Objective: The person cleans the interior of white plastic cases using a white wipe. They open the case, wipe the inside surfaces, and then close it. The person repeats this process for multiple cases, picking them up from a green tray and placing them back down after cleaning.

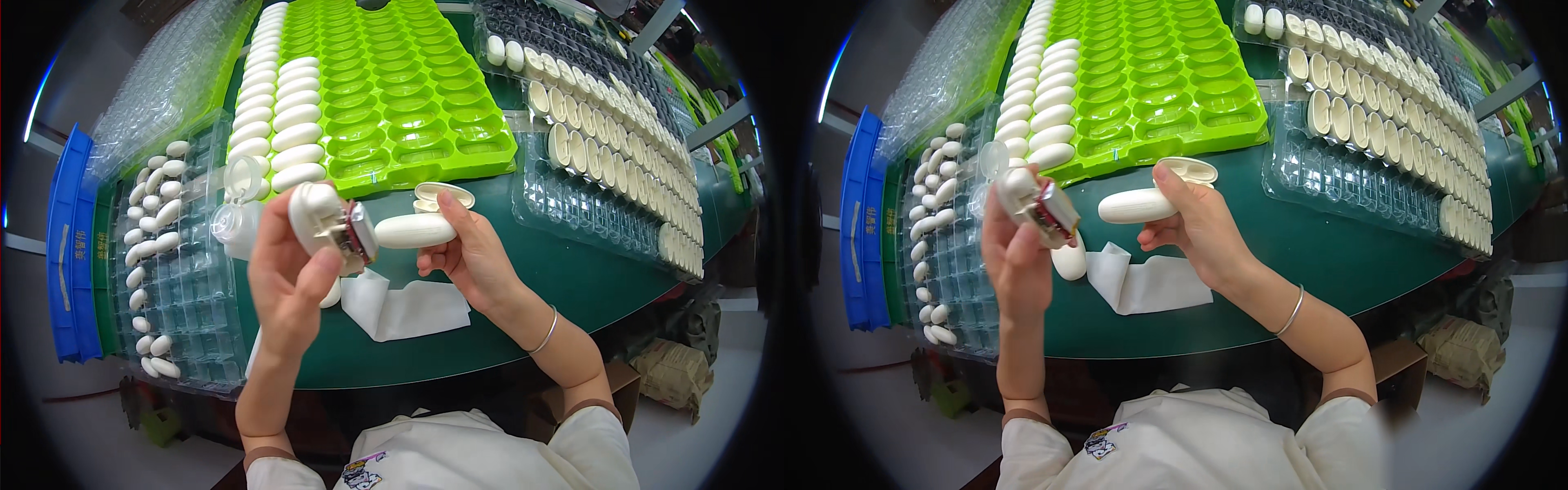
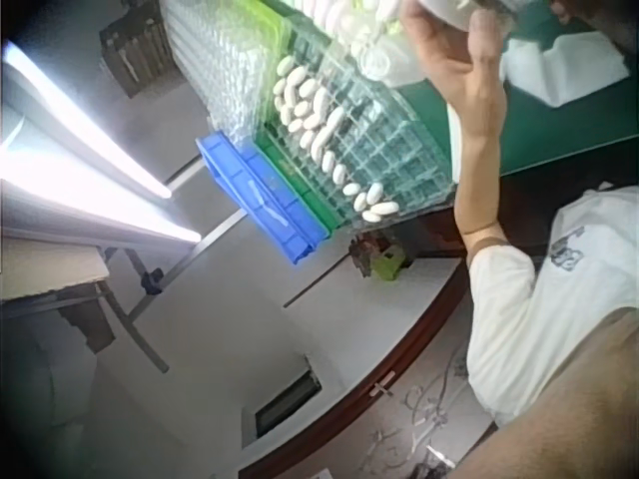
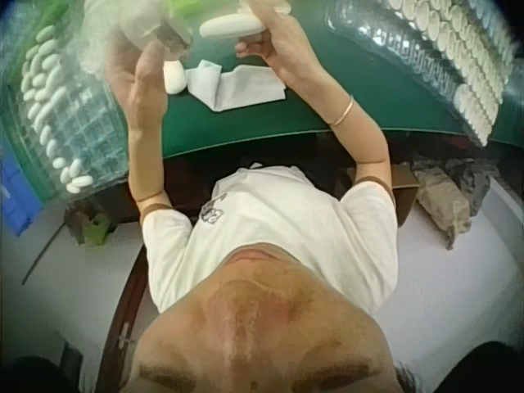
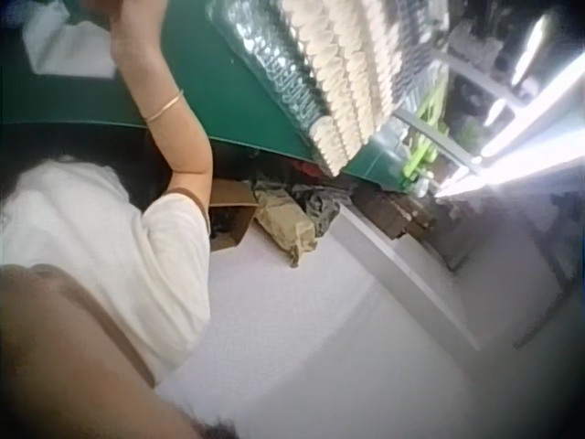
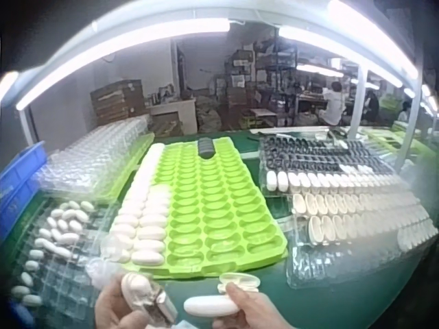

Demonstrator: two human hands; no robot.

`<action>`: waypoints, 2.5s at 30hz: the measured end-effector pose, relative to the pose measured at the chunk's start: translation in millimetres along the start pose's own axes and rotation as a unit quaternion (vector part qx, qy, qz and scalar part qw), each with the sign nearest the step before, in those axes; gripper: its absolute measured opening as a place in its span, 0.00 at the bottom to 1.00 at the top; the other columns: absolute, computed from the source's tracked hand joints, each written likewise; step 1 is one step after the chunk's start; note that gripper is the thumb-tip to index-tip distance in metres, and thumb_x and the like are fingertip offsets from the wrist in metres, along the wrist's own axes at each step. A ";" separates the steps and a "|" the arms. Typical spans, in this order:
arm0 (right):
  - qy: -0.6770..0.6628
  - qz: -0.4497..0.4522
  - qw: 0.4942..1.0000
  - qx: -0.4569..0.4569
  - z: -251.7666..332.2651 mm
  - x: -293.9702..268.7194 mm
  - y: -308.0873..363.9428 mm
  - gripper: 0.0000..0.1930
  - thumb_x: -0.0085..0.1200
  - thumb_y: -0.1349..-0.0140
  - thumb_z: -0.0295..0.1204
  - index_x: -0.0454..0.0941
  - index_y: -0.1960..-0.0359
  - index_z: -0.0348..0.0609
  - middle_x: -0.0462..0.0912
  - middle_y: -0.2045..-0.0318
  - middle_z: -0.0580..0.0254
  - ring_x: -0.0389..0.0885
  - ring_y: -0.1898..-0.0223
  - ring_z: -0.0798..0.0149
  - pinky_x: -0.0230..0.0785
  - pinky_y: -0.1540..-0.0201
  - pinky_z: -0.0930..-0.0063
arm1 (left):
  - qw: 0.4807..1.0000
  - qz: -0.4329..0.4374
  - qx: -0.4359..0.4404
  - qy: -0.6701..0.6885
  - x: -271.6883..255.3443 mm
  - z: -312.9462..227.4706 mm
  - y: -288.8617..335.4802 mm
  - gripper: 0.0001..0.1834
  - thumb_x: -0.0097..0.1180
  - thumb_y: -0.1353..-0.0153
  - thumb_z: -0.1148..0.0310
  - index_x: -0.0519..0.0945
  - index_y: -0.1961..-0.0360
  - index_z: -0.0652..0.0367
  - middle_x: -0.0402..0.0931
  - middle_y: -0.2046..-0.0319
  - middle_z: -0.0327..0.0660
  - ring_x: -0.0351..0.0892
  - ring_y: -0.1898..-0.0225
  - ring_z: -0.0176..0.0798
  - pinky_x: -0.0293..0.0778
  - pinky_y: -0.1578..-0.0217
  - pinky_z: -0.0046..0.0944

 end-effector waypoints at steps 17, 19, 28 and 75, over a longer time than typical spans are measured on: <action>0.023 0.012 0.999 -0.043 1.8 -1.8 -4.2 0.18 0.49 0.42 0.42 0.69 0.63 0.38 0.76 0.67 0.57 0.76 0.70 0.70 0.73 0.68 0.76 | 0.943 0.025 -0.228 0.240 -10.7 68.3 -2.9 0.25 0.47 0.43 0.61 0.61 0.47 0.62 0.69 0.62 0.40 0.73 0.66 0.35 0.70 0.71 0.33; 0.033 0.007 0.997 -0.067 2.9 2.7 -2.9 0.17 0.51 0.43 0.37 0.66 0.60 0.37 0.75 0.64 0.57 0.76 0.64 0.68 0.73 0.64 0.74 | 0.944 0.033 -0.236 0.228 -8.6 67.4 -3.4 0.25 0.47 0.43 0.60 0.61 0.48 0.62 0.69 0.62 0.41 0.73 0.66 0.35 0.70 0.71 0.33; 0.044 0.025 0.993 -0.104 7.2 2.4 -4.0 0.15 0.50 0.43 0.28 0.63 0.55 0.41 0.71 0.59 0.61 0.70 0.56 0.70 0.63 0.50 0.71 | 0.944 0.074 -0.243 0.212 -7.3 66.4 0.8 0.25 0.53 0.46 0.64 0.61 0.50 0.63 0.71 0.59 0.45 0.76 0.65 0.40 0.74 0.70 0.35; 0.142 0.081 0.984 0.076 -4.5 15.4 7.0 0.10 0.58 0.49 0.32 0.71 0.71 0.42 0.74 0.78 0.69 0.69 0.84 0.80 0.63 0.83 0.88 | 0.836 0.037 0.415 -0.356 -6.7 11.9 3.5 0.16 0.60 0.60 0.78 0.76 0.66 0.57 0.75 0.62 0.43 0.73 0.57 0.49 0.67 0.53 0.45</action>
Point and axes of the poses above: each hand's wrist, its own y-axis away from the middle knuckle, its own x-axis out of the palm, z = x × y, the point moved 5 cm from there along -y, towards the middle knuckle
